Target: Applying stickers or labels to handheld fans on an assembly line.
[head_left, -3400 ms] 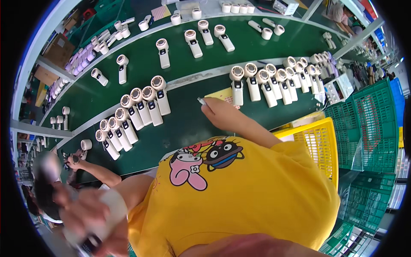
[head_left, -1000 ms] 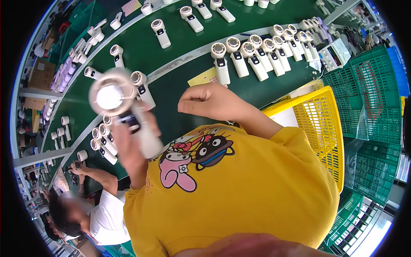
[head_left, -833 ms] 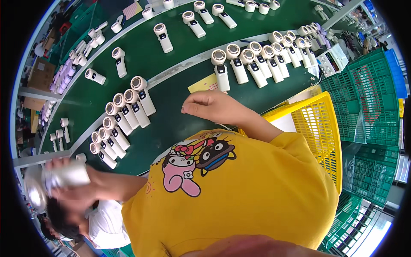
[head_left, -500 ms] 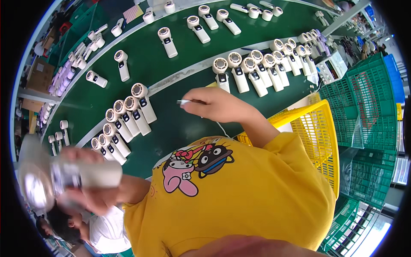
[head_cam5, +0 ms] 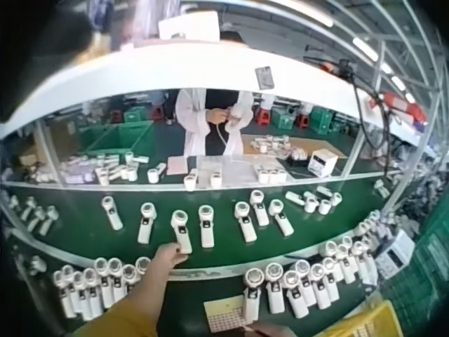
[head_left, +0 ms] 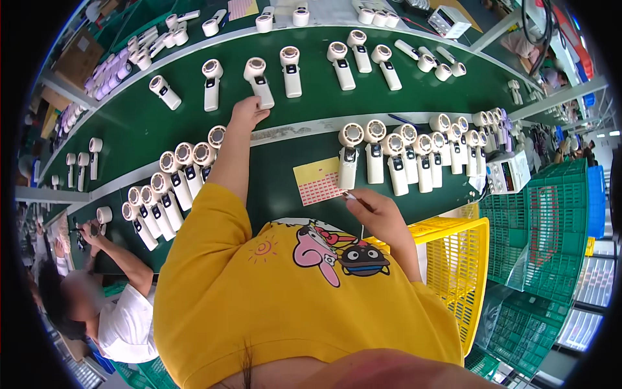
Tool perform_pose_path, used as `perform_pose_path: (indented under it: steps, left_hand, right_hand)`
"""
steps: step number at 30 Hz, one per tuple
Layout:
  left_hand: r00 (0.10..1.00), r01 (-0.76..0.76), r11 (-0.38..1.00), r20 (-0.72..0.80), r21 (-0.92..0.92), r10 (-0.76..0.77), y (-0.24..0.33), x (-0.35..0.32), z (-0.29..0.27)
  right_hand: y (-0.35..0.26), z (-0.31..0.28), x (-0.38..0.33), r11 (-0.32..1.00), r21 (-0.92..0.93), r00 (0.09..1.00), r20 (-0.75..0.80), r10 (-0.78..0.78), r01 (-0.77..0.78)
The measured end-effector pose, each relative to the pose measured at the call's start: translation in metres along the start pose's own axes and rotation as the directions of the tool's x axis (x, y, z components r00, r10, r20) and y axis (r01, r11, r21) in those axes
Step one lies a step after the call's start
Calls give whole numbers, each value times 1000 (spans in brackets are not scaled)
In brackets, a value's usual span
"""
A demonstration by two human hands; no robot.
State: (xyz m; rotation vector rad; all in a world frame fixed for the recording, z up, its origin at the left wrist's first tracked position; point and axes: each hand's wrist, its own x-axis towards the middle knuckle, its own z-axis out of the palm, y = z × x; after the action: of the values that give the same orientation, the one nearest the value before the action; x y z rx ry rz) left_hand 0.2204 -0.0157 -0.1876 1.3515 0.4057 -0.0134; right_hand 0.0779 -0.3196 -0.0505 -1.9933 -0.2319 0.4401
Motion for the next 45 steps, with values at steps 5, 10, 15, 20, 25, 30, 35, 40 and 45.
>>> perform_pose_path:
  steps: [5, 10, 15, 20, 25, 30, 35, 40, 45]
  left_hand:
    - [856, -4, 492, -251, 871, 452, 0, -64, -2]
    - [641, 41, 20, -42, 999, 767, -53, -150, -34]
    - [804, 270, 144, -305, 952, 510, -58, -138, -29]
    - [862, 269, 569, -458, 777, 217, -24, -123, -13]
    - [1000, -16, 969, -20, 245, 22, -16, -203, 15]
    - [983, 23, 976, 171, 218, -61, 27, -229, 33]
    - [978, 49, 934, 172, 355, -117, 55, -243, 35]
    - [884, -425, 646, 445, 634, 146, 86, -243, 31]
    - [899, -165, 953, 436, 253, 40, 58, -242, 37]
  right_hand:
    - [6, 5, 14, 1000, 17, 997, 77, 21, -22]
    - [-11, 22, 34, 999, -7, 967, 251, -29, 32]
    - [-24, 57, 48, 997, -54, 885, 465, -23, 54]
    - [-21, 66, 43, 982, 126, 893, 445, 71, -141]
    - [9, 48, 78, 637, 754, 976, 216, -8, -162]
    - [-4, 40, 84, 644, 742, 976, -59, -210, 184]
    - [-22, 32, 69, 816, 523, 967, -80, -243, 248]
    - [-69, 47, 43, 342, 920, 979, 161, 122, -193]
    - [-58, 26, 50, 663, 688, 953, -168, -250, 295]
